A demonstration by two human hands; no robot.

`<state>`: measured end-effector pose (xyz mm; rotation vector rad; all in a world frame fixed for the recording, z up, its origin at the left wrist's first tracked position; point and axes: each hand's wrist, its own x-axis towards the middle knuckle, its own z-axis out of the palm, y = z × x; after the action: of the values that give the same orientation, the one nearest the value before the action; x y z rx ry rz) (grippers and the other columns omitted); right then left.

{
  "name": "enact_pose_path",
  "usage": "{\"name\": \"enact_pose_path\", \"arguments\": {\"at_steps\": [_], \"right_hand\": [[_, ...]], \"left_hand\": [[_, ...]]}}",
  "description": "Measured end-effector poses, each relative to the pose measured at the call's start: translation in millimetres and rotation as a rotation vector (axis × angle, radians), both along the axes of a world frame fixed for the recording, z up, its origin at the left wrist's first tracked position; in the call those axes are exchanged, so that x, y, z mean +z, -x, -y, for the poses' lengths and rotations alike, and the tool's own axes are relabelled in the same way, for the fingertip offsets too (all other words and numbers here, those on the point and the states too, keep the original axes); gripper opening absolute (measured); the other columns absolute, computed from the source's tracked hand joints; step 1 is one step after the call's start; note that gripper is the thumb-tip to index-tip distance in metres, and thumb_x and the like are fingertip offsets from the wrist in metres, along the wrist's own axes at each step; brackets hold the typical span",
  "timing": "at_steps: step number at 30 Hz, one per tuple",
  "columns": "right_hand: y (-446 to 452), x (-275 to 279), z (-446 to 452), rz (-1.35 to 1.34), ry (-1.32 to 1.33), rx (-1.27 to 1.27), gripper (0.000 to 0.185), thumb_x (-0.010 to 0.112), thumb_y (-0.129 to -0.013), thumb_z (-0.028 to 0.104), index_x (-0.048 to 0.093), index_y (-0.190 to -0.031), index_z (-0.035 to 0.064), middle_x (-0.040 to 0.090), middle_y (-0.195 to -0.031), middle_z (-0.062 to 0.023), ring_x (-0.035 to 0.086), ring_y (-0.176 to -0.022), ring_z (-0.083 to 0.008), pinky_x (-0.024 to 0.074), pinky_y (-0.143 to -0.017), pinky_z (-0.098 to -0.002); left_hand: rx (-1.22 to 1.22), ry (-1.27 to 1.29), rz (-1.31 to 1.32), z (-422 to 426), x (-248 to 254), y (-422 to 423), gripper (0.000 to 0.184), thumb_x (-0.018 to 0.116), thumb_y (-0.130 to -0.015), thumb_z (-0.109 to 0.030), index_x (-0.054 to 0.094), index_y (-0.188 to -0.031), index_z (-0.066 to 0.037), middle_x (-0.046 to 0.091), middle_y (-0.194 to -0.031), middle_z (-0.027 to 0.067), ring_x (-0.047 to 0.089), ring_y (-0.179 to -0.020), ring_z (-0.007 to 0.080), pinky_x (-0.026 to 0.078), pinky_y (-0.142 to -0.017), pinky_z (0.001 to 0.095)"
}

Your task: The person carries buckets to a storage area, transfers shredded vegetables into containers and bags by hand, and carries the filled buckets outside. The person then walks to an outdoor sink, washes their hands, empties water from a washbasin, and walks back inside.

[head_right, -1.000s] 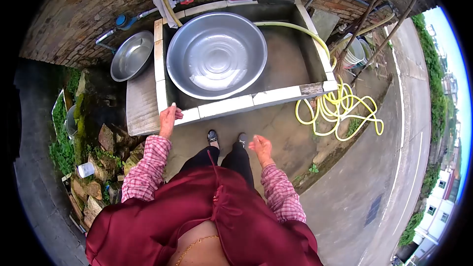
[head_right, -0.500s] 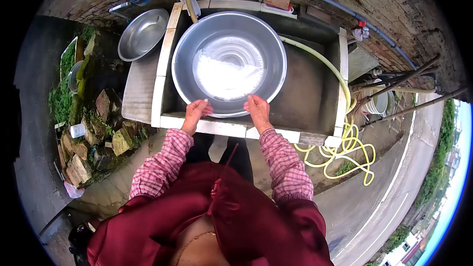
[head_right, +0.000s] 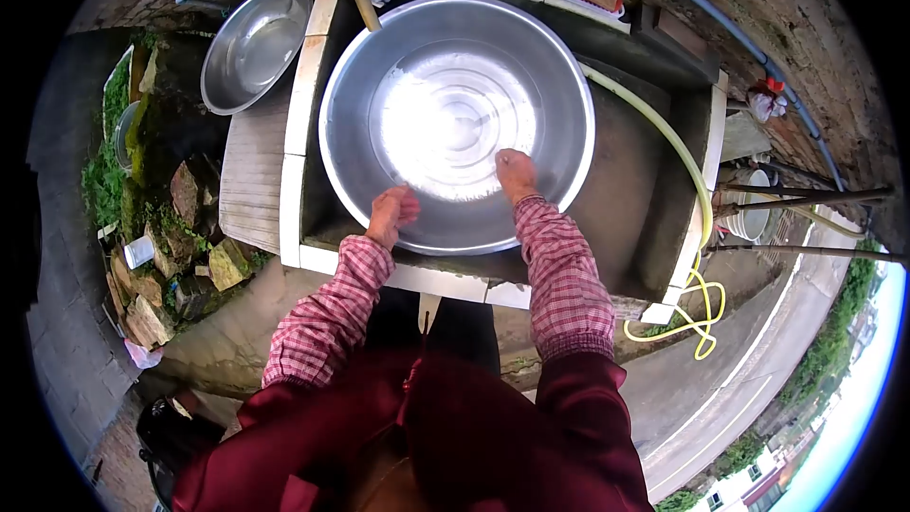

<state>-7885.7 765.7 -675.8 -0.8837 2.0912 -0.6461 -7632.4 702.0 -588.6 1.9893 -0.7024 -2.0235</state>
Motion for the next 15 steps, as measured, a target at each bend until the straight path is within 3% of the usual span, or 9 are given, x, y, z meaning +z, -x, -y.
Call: {"name": "enact_pose_path", "arguments": {"at_steps": [4,7,8,9,10,11,12,14,15], "right_hand": [[57,0,40,0.193,0.139,-0.442,0.026,0.054,-0.08,0.025,0.063,-0.083,0.0014,0.062,-0.068,-0.0101,0.058,-0.057,-0.0187,0.0461,-0.058,-0.0296],[55,-51,49,0.236,0.22,-0.58,0.025,0.058,-0.079,0.023,0.062,-0.081,-0.0015,0.06,-0.064,-0.0062,0.054,-0.052,-0.0114,0.0448,-0.054,-0.0239],[26,-47,61,0.542,0.168,-0.801,0.019,0.059,-0.077,0.018,0.06,-0.076,-0.001,0.06,-0.067,-0.0061,0.055,-0.054,-0.0139,0.045,-0.053,-0.0223],[-7,-50,63,0.751,0.081,-0.821,0.022,0.058,-0.078,0.02,0.06,-0.087,0.0003,0.061,-0.082,-0.0081,0.059,-0.067,-0.0163,0.0499,-0.065,-0.0255],[-46,-15,77,0.975,-0.037,-0.768,0.026,0.058,-0.079,0.022,0.059,-0.092,0.0005,0.06,-0.091,-0.0086,0.06,-0.078,-0.0174,0.0478,-0.073,-0.0269],[-80,-10,76,1.279,0.016,-0.603,0.028,0.057,-0.08,0.024,0.058,-0.096,0.0009,0.06,-0.093,-0.0073,0.058,-0.087,-0.0166,0.044,-0.079,-0.0264],[-112,9,84,1.495,-0.031,-0.605,0.026,0.055,-0.082,0.022,0.058,-0.096,0.0012,0.06,-0.094,-0.0061,0.056,-0.091,-0.0155,0.0421,-0.079,-0.0258],[-162,43,87,1.501,0.029,-0.611,0.022,0.053,-0.083,0.017,0.057,-0.096,-0.0003,0.061,-0.087,-0.0087,0.058,-0.078,-0.016,0.0458,-0.07,-0.0271],[-164,37,83,1.187,0.055,-0.475,0.021,0.053,-0.083,0.016,0.057,-0.097,0.0012,0.06,-0.087,-0.0097,0.059,-0.078,-0.0179,0.0457,-0.069,-0.0282]], "left_hand": [[0.166,-0.115,-0.037,23,-21,-1,0.04,0.051,-0.084,-0.033,0.051,-0.102,0.002,0.057,-0.088,0.0132,0.057,-0.076,0.0212,0.048,-0.066,0.0329],[0.266,-0.137,-0.024,39,-35,2,0.038,0.051,-0.083,-0.034,0.051,-0.102,0.0,0.056,-0.088,0.0119,0.055,-0.079,0.0212,0.046,-0.065,0.0335],[0.285,-0.151,-0.027,43,-40,4,0.041,0.05,-0.084,-0.035,0.049,-0.104,0.001,0.056,-0.089,0.0132,0.055,-0.079,0.0222,0.047,-0.067,0.0347],[0.302,-0.164,-0.029,48,-44,7,0.045,0.048,-0.085,-0.037,0.047,-0.105,0.003,0.056,-0.089,0.0146,0.056,-0.079,0.0232,0.048,-0.069,0.0359],[0.319,-0.176,-0.032,53,-49,9,0.048,0.047,-0.085,-0.039,0.046,-0.107,0.004,0.056,-0.089,0.0159,0.056,-0.079,0.0242,0.048,-0.07,0.0372],[0.347,-0.179,-0.132,56,-69,6,0.047,0.046,-0.086,-0.04,0.046,-0.106,0.003,0.056,-0.089,0.0156,0.056,-0.079,0.0241,0.048,-0.071,0.0373],[0.375,-0.182,-0.229,55,-97,-3,0.047,0.045,-0.086,-0.04,0.047,-0.104,0.003,0.056,-0.089,0.0153,0.056,-0.08,0.024,0.048,-0.072,0.0374],[0.47,-0.204,-0.375,53,-106,-11,0.044,0.043,-0.087,-0.042,0.048,-0.1,0.0,0.056,-0.089,0.0138,0.055,-0.079,0.0232,0.047,-0.073,0.0375],[0.537,-0.219,-0.428,57,-85,-3,0.043,0.043,-0.087,-0.043,0.049,-0.097,-0.001,0.056,-0.088,0.0127,0.055,-0.078,0.0225,0.047,-0.073,0.0375]]}}
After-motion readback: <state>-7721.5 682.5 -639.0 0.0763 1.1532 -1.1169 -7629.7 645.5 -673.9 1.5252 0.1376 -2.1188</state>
